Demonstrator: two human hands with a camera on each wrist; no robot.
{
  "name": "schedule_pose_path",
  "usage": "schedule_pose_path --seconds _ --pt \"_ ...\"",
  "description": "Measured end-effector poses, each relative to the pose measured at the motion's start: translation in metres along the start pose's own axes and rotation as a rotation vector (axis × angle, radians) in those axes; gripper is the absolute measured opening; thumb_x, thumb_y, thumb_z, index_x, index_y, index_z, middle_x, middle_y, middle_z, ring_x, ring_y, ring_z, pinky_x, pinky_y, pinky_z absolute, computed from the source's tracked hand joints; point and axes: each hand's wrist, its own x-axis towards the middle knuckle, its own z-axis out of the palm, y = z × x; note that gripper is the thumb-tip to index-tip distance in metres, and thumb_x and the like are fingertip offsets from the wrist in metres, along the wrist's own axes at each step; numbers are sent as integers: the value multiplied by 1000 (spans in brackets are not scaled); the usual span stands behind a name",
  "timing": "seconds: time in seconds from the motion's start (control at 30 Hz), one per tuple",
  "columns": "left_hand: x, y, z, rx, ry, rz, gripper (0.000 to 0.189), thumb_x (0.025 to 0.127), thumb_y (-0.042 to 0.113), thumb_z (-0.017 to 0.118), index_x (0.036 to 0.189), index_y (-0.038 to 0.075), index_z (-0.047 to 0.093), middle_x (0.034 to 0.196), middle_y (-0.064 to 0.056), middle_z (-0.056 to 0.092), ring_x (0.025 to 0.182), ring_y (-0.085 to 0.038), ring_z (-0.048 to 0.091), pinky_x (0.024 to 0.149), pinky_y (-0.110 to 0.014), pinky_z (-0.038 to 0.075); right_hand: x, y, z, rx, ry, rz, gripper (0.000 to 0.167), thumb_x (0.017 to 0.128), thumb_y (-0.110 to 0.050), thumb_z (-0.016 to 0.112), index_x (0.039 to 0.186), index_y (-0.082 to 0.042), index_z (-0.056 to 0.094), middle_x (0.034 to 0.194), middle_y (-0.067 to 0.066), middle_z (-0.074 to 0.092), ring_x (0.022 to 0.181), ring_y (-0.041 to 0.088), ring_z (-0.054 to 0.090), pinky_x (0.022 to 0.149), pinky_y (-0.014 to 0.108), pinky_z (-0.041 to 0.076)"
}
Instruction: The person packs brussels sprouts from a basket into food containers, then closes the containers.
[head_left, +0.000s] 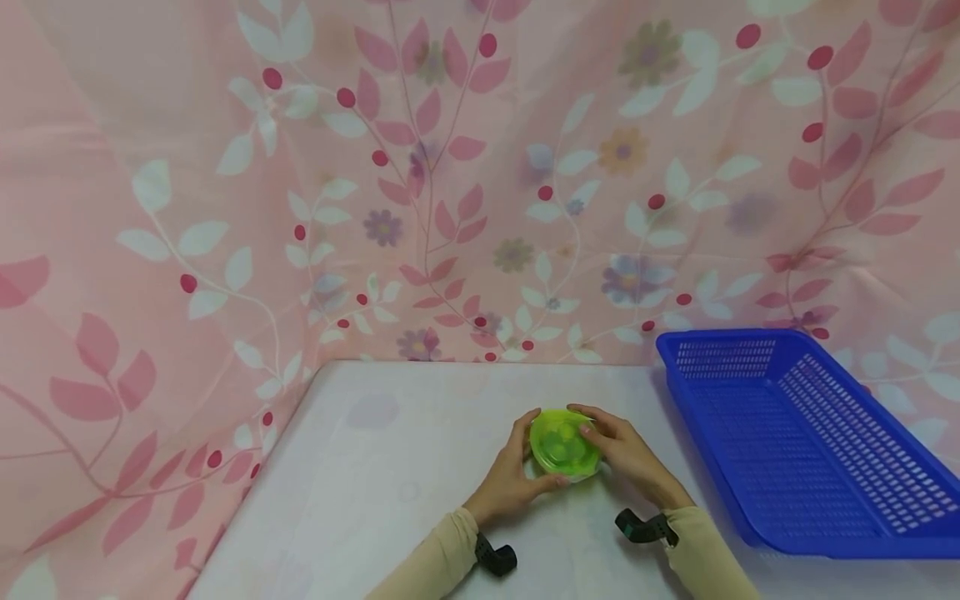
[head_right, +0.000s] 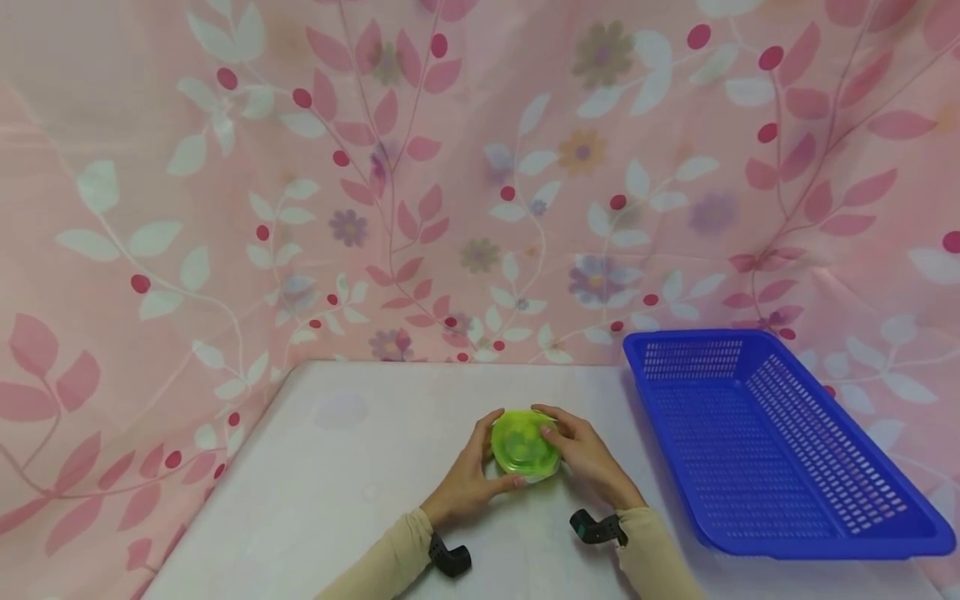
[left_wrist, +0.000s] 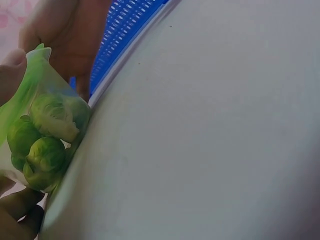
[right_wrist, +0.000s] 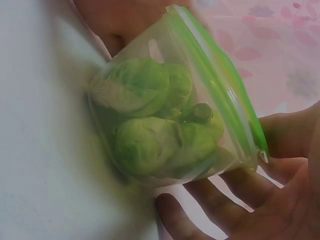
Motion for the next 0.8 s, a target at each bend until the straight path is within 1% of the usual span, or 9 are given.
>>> schedule_pose_path --seconds 0.07,0.13,0.23,0.33,0.43,0.5,0.57,0.67,0.8 --pt "1 0 -3 -28 3 8 103 91 27 87 167 10 18 167 -15 41 149 -29 51 122 -45 41 1 -1 -1 -19 5 -16 48 114 -23 51 160 -11 47 165 18 46 153 44 40 122 62 37" --pt "2 -1 -5 -69 3 16 100 92 20 85 167 8 20 169 -16 38 149 -32 50 122 -42 40 3 -1 -2 -34 10 -36 48 113 -19 52 160 -9 47 165 20 45 154 46 38 121 63 36" --pt "4 -2 -7 -115 1 48 95 93 10 82 166 5 22 171 -17 34 151 -33 47 124 -35 37 4 -1 -3 -48 18 -55 48 112 -14 53 159 -7 47 165 22 45 154 47 37 121 63 36" --pt "4 -4 -8 -134 -14 67 96 93 4 79 168 3 19 173 -17 31 155 -32 42 124 -29 33 5 -1 -3 -63 20 -63 49 111 -12 53 160 -7 47 164 21 46 154 45 38 121 62 36" --pt "4 -5 -8 -113 -38 71 100 94 7 80 169 3 14 173 -16 30 157 -30 37 126 -29 29 5 -1 -3 -78 28 -66 49 111 -11 53 160 -6 47 164 21 46 155 43 38 122 62 35" --pt "3 -3 -8 -78 -55 51 106 93 14 83 171 8 11 175 -11 28 159 -26 35 129 -35 26 4 -2 -2 -90 30 -75 49 112 -11 51 160 -5 46 163 21 47 155 44 38 123 63 34" --pt "3 -2 -7 -38 -56 37 111 92 23 86 172 14 9 175 -7 28 159 -23 35 131 -41 25 3 -3 -1 -95 37 -70 49 112 -11 50 160 -4 46 163 21 47 155 43 38 123 63 33" --pt "2 -1 -4 4 -39 14 114 89 31 89 172 22 10 176 -3 27 159 -21 34 131 -51 24 1 -5 1 -97 50 -67 48 112 -10 49 159 -3 46 162 22 47 155 44 38 124 63 32" --pt "2 0 -1 25 -11 17 112 88 34 90 170 27 14 174 -3 32 159 -22 35 129 -54 26 0 -7 4 -102 86 -54 46 113 -10 47 158 -4 48 163 21 48 156 43 37 125 62 30"
